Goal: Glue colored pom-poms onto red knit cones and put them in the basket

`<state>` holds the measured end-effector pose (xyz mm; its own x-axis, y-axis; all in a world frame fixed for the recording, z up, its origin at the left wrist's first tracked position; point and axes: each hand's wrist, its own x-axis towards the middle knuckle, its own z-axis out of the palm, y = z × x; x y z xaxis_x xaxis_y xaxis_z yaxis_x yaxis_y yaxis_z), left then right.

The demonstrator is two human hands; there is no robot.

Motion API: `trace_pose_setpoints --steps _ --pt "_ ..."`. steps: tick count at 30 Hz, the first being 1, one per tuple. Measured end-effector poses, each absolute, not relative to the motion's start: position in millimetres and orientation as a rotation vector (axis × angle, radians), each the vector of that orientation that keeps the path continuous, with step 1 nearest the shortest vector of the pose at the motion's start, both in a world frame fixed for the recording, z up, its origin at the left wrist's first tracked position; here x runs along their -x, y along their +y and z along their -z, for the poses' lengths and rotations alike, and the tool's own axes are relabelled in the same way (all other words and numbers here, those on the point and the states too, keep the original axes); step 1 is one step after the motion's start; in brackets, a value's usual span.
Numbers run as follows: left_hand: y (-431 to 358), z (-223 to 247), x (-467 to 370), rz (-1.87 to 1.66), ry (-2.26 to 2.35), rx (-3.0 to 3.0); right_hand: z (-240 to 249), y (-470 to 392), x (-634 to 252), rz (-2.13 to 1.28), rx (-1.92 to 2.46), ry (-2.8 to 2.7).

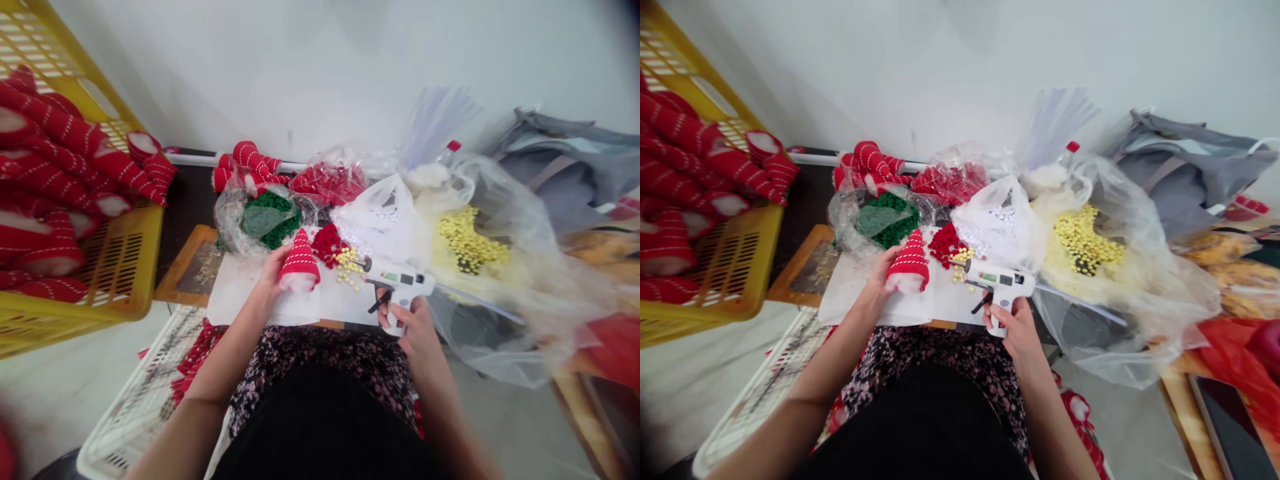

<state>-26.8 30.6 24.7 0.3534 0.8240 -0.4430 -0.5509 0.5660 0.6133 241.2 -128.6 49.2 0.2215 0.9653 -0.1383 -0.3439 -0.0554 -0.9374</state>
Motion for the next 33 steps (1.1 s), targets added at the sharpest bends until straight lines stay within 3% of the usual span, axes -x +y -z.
trace_pose_setpoints --steps 7,21,33 --pt "23.0 -30.0 7.4 -1.041 0.844 -0.502 -52.4 -124.0 -239.0 -1.319 1.181 -0.973" --pt "15.3 -21.7 5.3 -1.071 0.767 -0.649 -74.0 -133.7 -212.0 -0.812 1.511 -1.488" --pt "13.1 -22.8 4.0 -1.083 0.766 -0.681 -67.5 -135.9 -213.4 -0.756 1.489 -1.554"
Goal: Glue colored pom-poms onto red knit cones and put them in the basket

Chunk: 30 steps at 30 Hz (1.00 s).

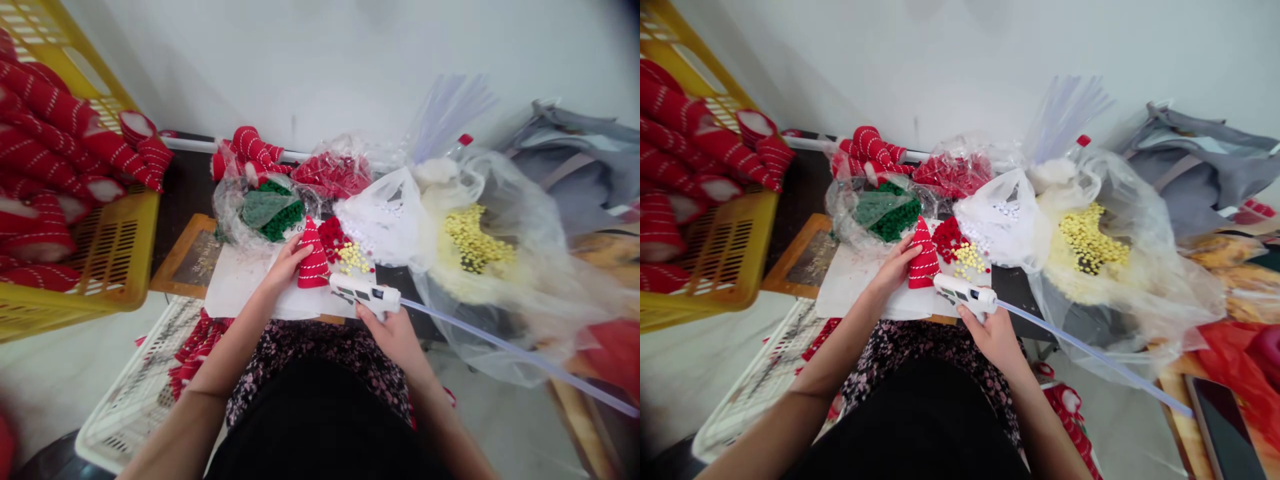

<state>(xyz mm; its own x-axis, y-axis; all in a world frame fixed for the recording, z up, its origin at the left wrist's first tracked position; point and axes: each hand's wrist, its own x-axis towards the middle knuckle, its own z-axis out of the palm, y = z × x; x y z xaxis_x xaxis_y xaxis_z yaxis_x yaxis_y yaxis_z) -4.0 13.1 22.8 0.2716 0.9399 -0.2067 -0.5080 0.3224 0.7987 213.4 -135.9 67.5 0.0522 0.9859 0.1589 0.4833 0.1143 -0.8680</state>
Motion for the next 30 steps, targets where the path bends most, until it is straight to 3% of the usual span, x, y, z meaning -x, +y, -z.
trace_pose_setpoints --steps 30 --pt "7.4 -26.8 -4.6 -1.057 0.77 -0.734 -65.5 -133.8 -215.6 -0.698 1.543 -1.584"
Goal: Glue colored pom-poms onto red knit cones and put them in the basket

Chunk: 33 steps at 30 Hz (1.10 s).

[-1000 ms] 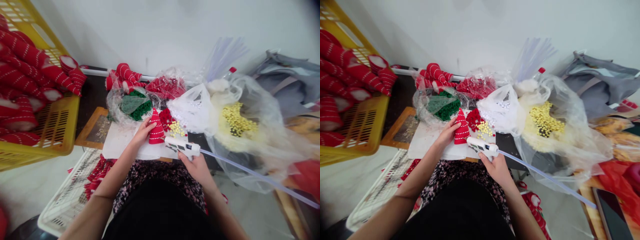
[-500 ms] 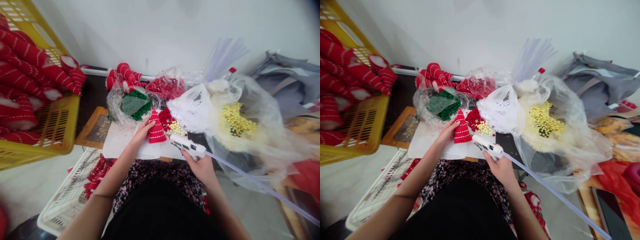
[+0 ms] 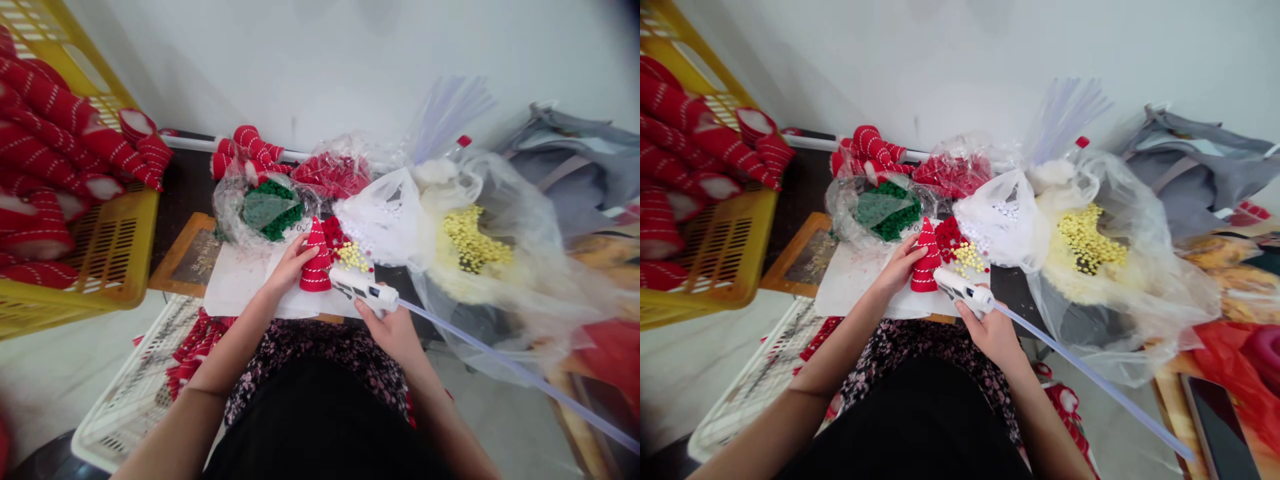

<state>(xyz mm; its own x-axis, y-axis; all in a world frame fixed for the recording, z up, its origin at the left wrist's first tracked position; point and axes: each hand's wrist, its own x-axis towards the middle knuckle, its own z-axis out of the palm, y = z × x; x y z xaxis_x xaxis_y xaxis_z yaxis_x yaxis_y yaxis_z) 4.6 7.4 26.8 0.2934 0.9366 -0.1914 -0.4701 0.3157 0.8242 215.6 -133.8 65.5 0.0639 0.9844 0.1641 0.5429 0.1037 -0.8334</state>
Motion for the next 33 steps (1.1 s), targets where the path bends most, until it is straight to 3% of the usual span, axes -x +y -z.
trace_pose_setpoints --steps 33 --pt "6.6 -26.7 -1.0 -1.072 0.768 -0.677 -53.8 -127.5 -225.1 -0.671 1.531 -1.501"
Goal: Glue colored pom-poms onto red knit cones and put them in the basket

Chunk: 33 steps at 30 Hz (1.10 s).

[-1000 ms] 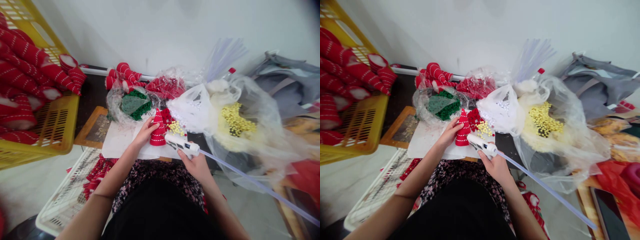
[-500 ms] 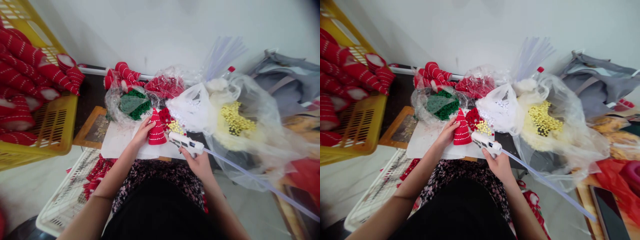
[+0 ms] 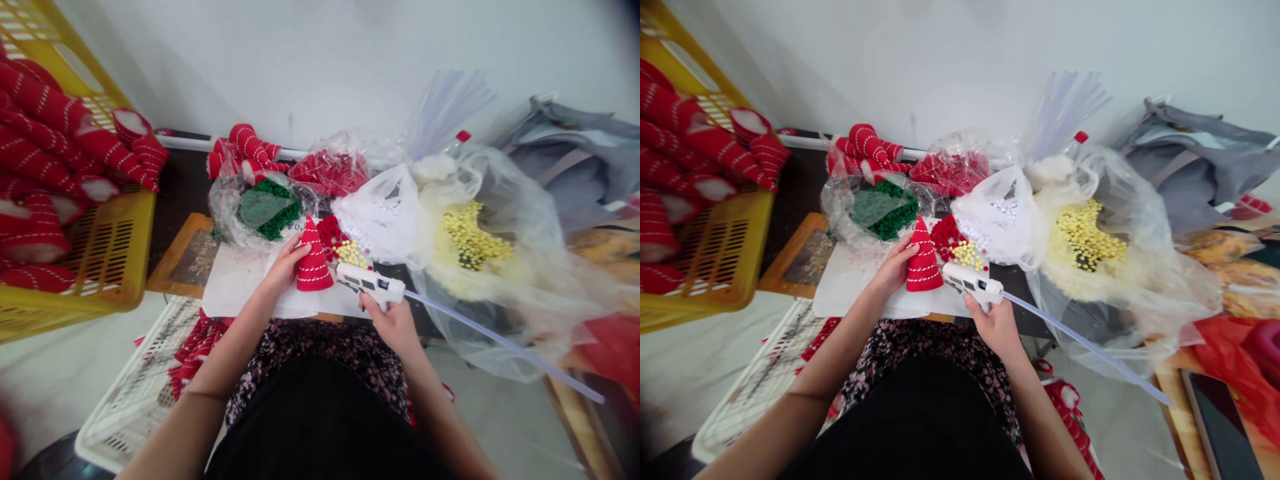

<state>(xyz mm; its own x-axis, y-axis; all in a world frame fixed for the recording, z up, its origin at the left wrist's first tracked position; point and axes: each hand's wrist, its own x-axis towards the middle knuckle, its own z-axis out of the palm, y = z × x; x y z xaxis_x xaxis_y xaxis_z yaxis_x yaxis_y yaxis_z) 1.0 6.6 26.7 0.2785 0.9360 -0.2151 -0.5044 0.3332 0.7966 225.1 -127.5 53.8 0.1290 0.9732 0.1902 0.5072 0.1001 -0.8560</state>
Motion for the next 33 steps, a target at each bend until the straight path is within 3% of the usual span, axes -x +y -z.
trace_pose_setpoints --steps 7,19,33 --pt "8.8 -27.5 -3.1 -1.087 0.836 -0.677 -49.7 -131.6 -230.3 -0.525 1.532 -1.624" --pt "6.2 -38.5 -20.8 -1.068 1.004 -0.94 -88.8 -146.2 -203.3 -0.101 1.403 -1.986" --pt "8.4 -31.8 -27.9 -1.092 1.086 -1.099 -77.0 -146.2 -208.9 -0.184 1.535 -1.974"
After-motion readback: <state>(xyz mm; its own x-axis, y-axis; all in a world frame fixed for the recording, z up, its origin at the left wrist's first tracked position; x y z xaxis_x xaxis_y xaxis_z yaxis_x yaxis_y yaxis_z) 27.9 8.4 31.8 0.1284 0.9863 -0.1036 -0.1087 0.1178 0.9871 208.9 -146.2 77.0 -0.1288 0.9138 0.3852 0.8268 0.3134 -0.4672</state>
